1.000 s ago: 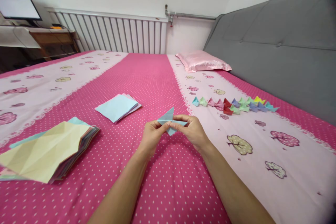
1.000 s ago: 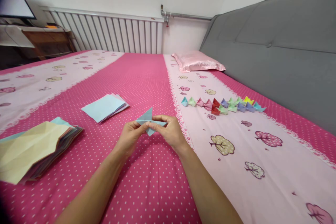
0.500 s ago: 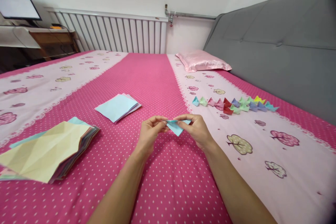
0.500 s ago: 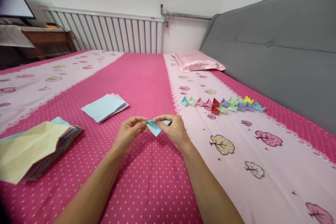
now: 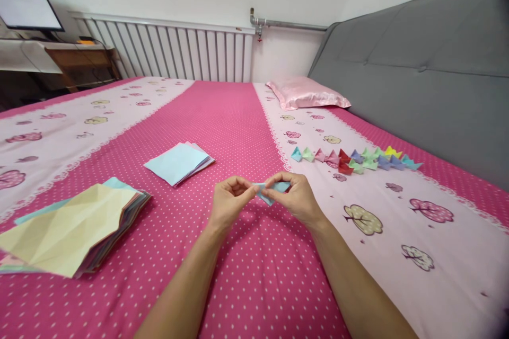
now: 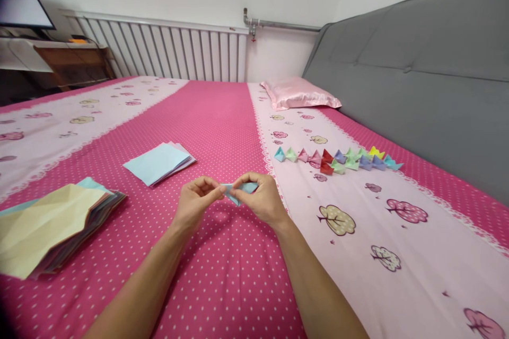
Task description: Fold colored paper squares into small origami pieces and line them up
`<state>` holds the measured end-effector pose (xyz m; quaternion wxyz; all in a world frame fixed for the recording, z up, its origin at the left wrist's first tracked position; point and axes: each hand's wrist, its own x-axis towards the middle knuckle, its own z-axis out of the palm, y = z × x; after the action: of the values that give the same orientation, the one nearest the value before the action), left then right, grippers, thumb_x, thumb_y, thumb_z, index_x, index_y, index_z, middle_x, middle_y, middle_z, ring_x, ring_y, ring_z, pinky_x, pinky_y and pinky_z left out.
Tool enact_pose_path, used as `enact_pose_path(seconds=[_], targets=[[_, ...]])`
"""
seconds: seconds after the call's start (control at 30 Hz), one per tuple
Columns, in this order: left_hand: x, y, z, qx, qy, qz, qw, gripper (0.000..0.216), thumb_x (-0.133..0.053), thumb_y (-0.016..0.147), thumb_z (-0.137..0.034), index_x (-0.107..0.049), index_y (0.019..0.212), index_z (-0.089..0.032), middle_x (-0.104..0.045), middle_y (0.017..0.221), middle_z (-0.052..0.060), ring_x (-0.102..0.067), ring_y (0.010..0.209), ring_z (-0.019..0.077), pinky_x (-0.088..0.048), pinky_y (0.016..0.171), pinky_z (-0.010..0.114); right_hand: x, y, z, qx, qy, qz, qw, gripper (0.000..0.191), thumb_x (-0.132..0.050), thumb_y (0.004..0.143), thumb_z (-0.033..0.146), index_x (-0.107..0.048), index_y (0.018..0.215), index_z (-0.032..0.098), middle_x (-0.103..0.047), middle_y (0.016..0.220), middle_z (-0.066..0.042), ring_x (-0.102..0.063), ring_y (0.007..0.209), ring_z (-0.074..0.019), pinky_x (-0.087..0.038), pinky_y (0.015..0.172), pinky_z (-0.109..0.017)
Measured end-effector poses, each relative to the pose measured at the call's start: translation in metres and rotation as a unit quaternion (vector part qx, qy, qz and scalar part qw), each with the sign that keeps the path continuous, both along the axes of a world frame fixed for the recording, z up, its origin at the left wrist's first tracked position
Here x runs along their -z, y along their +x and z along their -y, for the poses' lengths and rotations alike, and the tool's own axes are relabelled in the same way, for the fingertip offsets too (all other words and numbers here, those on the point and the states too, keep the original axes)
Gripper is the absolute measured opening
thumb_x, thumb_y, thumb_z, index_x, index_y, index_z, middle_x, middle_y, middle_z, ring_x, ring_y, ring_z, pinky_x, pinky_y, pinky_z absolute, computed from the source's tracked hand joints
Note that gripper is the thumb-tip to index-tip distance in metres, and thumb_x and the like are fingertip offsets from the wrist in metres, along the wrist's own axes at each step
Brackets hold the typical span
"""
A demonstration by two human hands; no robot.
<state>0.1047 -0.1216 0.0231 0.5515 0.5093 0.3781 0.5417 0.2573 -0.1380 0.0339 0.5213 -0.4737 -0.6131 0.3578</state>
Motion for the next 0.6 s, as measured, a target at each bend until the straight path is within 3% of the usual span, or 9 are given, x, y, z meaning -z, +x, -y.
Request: enact_pose_path(seconds=[0.2,0.37,0.6], targets=[[-0.0006,-0.0001,0.0002,0.033,0.018,-0.007,0.999,0.031,-0.075,0.058,-0.024,-0.065,0.086,-0.016,-0.069,0.064,0.001,-0.062,0.057,0.0124,-0.046,0.055,0.021,-0.0030,0.0006,0.0019,-0.018,-0.004,-0.053,0.998,0.031,-0.072,0.062,0.025,-0.056,0.089,0.020,-0.064,0.070,0.000,-0.062,0.063,-0.0151,-0.049,0.059,-0.027],[0.0020,-0.0008,-0.0001,0.004,0.064,-0.091,0.994,0.012,-0.072,0.063,-0.026,-0.072,0.071,-0.017,-0.071,0.067,0.005,-0.062,0.060,0.0148,-0.046,0.057,0.023,-0.0015,0.0016,0.0013,-0.033,-0.013,-0.062,0.997,0.033,-0.072,0.063,0.024,-0.055,0.090,0.020,-0.066,0.069,-0.001,-0.065,0.065,-0.0175,-0.052,0.064,-0.031],[0.0019,-0.0006,0.0008,-0.070,0.082,-0.059,0.992,0.009,-0.073,0.061,-0.025,-0.072,0.068,-0.019,-0.070,0.067,0.003,-0.061,0.061,0.0147,-0.047,0.060,0.025,0.0012,0.0009,-0.0028,-0.018,-0.007,-0.073,0.997,0.035,-0.074,0.060,0.026,-0.054,0.090,0.020,-0.067,0.071,-0.001,-0.065,0.068,-0.0172,-0.051,0.068,-0.033]])
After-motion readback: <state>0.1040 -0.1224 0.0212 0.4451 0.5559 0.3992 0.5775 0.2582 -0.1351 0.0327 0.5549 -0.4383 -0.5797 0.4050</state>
